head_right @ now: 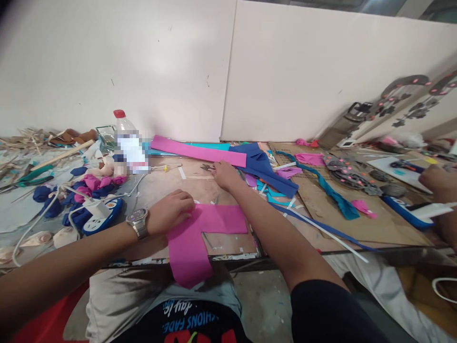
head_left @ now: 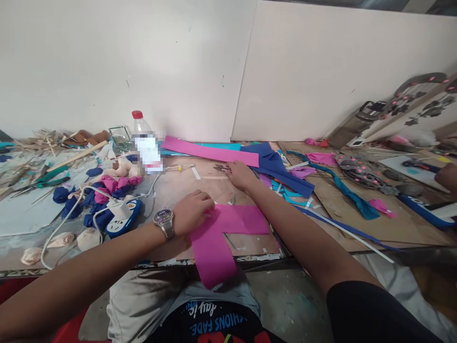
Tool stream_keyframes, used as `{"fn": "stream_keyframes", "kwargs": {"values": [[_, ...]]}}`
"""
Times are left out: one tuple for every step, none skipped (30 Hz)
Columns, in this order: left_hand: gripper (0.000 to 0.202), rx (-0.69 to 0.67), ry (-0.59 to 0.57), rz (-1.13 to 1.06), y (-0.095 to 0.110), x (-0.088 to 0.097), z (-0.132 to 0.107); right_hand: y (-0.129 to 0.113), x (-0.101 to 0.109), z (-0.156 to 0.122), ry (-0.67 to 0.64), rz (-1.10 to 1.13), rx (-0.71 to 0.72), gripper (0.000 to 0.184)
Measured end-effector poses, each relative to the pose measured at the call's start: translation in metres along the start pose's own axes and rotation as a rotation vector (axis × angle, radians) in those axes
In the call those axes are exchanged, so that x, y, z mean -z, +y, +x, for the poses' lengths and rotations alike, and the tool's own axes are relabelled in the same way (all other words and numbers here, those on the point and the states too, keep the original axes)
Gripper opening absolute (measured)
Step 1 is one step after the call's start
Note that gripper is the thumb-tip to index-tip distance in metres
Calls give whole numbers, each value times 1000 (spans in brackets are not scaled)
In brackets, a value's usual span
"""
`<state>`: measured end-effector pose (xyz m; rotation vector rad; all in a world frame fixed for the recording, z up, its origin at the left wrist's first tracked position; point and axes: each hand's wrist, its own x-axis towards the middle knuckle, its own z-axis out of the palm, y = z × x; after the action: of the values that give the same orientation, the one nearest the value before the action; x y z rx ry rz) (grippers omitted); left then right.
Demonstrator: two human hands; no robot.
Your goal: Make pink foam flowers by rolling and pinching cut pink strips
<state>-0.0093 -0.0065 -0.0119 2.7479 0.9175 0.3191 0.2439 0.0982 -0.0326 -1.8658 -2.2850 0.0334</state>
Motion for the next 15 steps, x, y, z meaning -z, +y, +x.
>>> {"fn": "stream_keyframes", "kwargs": {"values": [[15, 26, -5, 3, -3, 0, 2, -1, 3, -1, 9, 5, 3, 39], [20, 43, -8, 7, -6, 0, 3, -3, 7, -3, 22, 13, 11, 40], [25, 50, -7, 13, -9, -1, 4, -6, 10, -5, 35, 27, 26, 42], [29, 50, -1, 17, -12, -1, 4, -11, 14, -9, 39, 47, 52, 43], [33, 50, 15, 16, -14, -1, 3, -17, 18, -13, 31, 73, 93, 40], [36, 50, 40, 1, -17, -2, 2, -23, 22, -18, 6, 104, 146, 35], [39, 53, 73, -34, -19, -1, 1, -29, 25, -24, -27, 138, 205, 31], [41, 64, 114, -93, -21, -1, -1, -35, 27, -31, -65, 172, 265, 28], [41, 77, 154, -173, -23, 0, -2, -40, 30, -39, -109, 230, 329, 29], [40, 95, 191, -268, -26, 1, -3, -44, 31, -46, -205, 381, 415, 31], [38, 112, 215, -372, -28, 2, -4, -47, 33, -53, -269, 519, 429, 33], [35, 125, 240, -478, -31, 2, -5, -49, 34, -58, -331, 606, 430, 34], [35, 144, 278, -572, -33, 2, -5, -49, 35, -63, -355, 643, 439, 31], [33, 168, 314, -658, -36, 2, -4, -49, 35, -66, -360, 646, 443, 26], [32, 194, 341, -732, -38, 2, -4, -49, 36, -67, -353, 636, 431, 23]]}}
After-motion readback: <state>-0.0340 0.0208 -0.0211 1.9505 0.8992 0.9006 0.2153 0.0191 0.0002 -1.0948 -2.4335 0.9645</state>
